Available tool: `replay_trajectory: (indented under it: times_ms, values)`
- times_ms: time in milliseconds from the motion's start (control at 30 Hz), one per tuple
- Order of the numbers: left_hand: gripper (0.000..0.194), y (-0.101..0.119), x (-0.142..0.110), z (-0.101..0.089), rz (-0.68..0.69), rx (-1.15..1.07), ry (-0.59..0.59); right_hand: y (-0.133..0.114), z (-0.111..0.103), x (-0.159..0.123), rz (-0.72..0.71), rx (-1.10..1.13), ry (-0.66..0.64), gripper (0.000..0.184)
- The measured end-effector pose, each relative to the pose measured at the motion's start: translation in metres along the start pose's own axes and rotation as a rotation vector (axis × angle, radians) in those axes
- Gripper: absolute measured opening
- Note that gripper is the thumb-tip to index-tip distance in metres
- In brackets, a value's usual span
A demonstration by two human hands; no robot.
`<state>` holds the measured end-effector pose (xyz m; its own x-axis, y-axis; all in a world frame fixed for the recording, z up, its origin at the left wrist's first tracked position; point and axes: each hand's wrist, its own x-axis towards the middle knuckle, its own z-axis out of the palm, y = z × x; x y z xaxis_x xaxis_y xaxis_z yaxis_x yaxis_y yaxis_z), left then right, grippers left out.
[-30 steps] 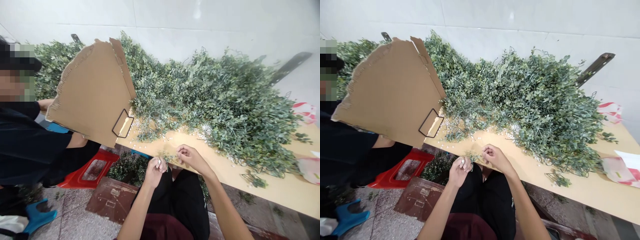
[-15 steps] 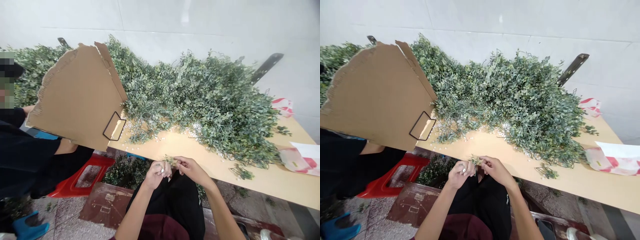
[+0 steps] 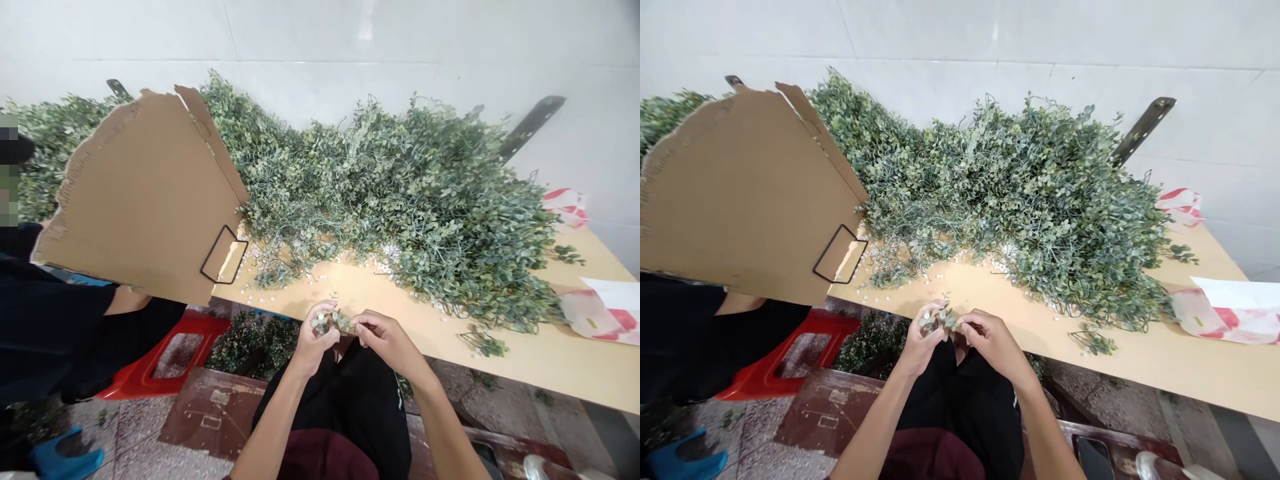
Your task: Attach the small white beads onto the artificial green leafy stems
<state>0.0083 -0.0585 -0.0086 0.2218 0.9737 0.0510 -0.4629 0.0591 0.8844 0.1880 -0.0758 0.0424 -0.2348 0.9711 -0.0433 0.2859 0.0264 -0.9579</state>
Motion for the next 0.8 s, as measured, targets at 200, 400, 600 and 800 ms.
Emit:
replay_trajectory:
  times_ms: [200,400,600,800]
  values:
    - [0.027,0.010,0.000,0.000,0.035,0.466,-0.134,-0.006,0.001,-0.004,-0.005,0.045,-0.008,0.023]
    - [0.026,0.019,-0.001,0.002,-0.027,0.626,-0.156,-0.002,0.001,-0.004,0.042,0.133,0.026,0.025]
    - [0.023,0.020,0.003,-0.002,-0.038,0.657,-0.171,0.003,-0.001,-0.002,0.032,0.304,0.005,0.024]
    - [0.031,0.026,0.001,-0.001,-0.054,0.684,-0.281,0.006,0.002,-0.003,0.076,0.448,-0.031,0.023]
